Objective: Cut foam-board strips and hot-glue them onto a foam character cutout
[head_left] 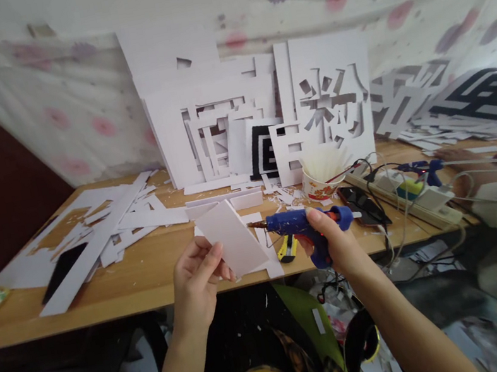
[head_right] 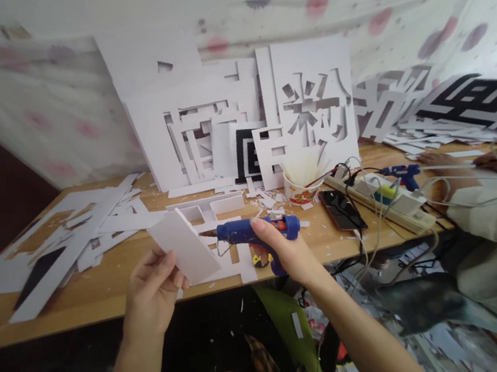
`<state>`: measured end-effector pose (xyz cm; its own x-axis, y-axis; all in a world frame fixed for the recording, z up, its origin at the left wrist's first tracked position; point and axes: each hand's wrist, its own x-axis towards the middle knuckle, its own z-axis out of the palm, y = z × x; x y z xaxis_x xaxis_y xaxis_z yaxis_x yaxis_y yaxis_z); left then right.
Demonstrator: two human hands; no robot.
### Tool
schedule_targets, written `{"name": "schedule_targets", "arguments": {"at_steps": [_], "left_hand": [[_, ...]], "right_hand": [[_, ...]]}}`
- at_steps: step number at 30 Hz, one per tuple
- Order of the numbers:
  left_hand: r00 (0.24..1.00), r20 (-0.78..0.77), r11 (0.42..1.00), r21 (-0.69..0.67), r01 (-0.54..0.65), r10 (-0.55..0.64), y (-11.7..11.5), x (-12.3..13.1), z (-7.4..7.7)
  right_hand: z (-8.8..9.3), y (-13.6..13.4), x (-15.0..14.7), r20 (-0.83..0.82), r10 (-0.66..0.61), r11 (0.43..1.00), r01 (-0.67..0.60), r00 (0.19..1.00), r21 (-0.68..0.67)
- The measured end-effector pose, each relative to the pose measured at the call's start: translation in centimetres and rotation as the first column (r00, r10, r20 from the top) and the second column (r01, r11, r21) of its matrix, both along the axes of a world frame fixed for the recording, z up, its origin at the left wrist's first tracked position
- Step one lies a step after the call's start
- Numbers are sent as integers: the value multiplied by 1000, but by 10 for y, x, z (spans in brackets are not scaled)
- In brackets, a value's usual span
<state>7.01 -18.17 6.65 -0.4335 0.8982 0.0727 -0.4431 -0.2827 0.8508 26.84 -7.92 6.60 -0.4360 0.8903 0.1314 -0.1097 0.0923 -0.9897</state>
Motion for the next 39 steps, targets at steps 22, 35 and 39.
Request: {"name": "schedule_targets", "arguments": {"at_steps": [22, 35, 39], "left_hand": [[999, 7, 997, 51, -51, 50, 2, -8, -2], [999, 8, 998, 48, -44, 44, 2, -8, -1], [998, -1, 997, 54, -55, 55, 1, -9, -1]], "right_hand": [[10, -3, 0, 104, 36, 999, -34, 994, -24], [1, 0, 2, 70, 70, 995, -74, 995, 62], [1, -1, 1, 96, 54, 997, -58, 994, 44]]}}
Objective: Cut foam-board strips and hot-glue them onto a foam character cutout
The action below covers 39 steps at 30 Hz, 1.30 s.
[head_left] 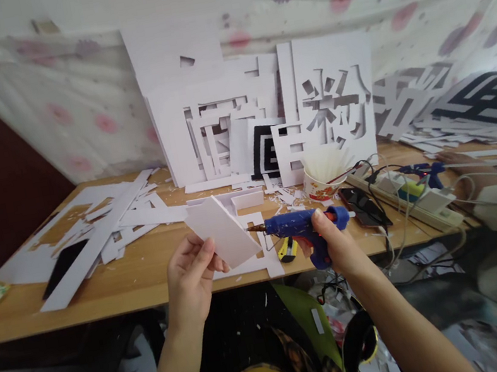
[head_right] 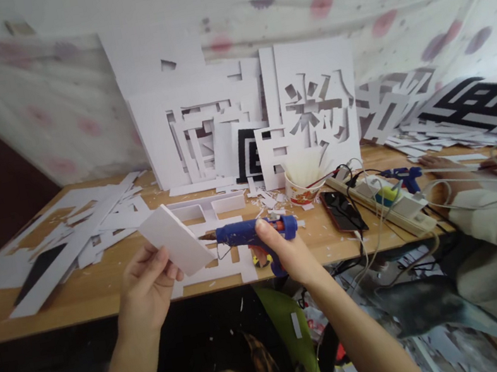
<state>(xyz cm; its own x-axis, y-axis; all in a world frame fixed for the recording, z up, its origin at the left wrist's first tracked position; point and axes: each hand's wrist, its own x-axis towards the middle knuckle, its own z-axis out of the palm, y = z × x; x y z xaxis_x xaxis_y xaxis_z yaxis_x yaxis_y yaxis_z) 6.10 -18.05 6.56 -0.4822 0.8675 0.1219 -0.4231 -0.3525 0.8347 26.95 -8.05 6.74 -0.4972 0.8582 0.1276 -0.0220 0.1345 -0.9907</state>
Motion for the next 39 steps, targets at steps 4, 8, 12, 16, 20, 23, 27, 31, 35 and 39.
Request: {"name": "schedule_targets", "arguments": {"at_steps": [4, 8, 12, 16, 20, 23, 27, 31, 35, 39], "left_hand": [[1000, -3, 1000, 9, -11, 11, -1, -1, 2], [1000, 14, 999, 22, -29, 28, -2, -3, 4], [998, 23, 998, 44, -52, 51, -2, -4, 5], [996, 41, 995, 63, -76, 74, -2, -4, 5], [994, 52, 992, 70, -104, 101, -2, -4, 5], [992, 58, 990, 79, -113, 109, -2, -4, 5], [990, 67, 988, 77, -133, 128, -3, -4, 5], [988, 66, 985, 84, -149, 143, -2, -3, 5], [987, 76, 986, 78, -150, 144, 0, -4, 5], [986, 89, 986, 70, -149, 143, 3, -3, 2]], "right_hand": [[-5, 1, -1, -26, 3, 999, -4, 1000, -32], [-8, 1, 0, -33, -11, 998, 9, 999, -68], [-5, -1, -1, -38, -33, 994, 29, 999, -103], [-1, -3, -2, -40, -54, 992, 49, 998, -118], [-3, -3, -2, -43, -60, 992, 55, 997, -115], [-4, -2, -2, -14, -55, 992, 53, 998, -119], [-3, -3, -3, -16, -69, 987, 66, 997, -147], [-1, -4, -4, -10, -87, 983, 84, 996, -161], [-2, -3, -4, 21, -94, 981, 96, 995, -168], [1, -3, -6, 38, -101, 987, 105, 994, -125]]}}
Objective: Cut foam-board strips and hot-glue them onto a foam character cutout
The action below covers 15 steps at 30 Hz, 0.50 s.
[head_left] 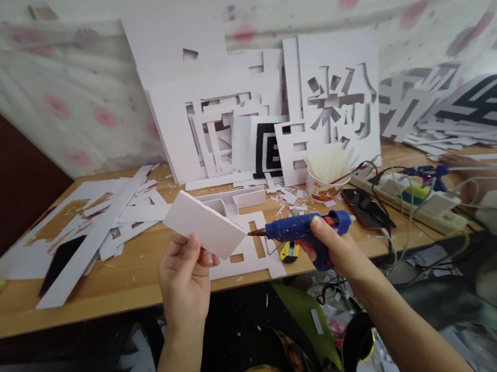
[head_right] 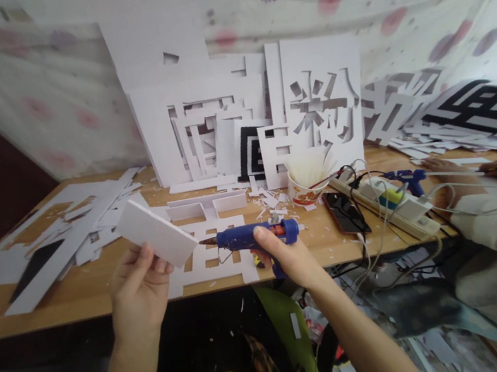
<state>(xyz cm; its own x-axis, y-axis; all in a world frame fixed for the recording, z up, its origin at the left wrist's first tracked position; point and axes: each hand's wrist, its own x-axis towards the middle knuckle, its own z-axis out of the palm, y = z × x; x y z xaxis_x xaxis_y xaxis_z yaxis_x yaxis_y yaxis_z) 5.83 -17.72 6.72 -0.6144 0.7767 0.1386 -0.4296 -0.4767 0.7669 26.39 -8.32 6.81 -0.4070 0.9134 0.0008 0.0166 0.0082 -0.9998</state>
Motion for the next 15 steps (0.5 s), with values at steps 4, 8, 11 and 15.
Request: {"name": "schedule_targets", "arguments": {"at_steps": [4, 8, 11, 15], "left_hand": [[997, 57, 999, -15, 46, -45, 4, 1, -7], [993, 110, 998, -37, 40, -36, 10, -7, -11], [990, 144, 998, -57, -2, 10, 12, -20, -13], [978, 191, 993, -96, -71, 89, 15, -42, -16]], "right_hand": [[2, 1, -5, 96, 25, 992, -36, 995, 122], [0, 14, -10, 171, -14, 984, -16, 985, 177], [-8, 37, -1, 236, -156, 968, 102, 959, 227], [-34, 75, 27, 423, -381, 922, 306, 822, 235]]}}
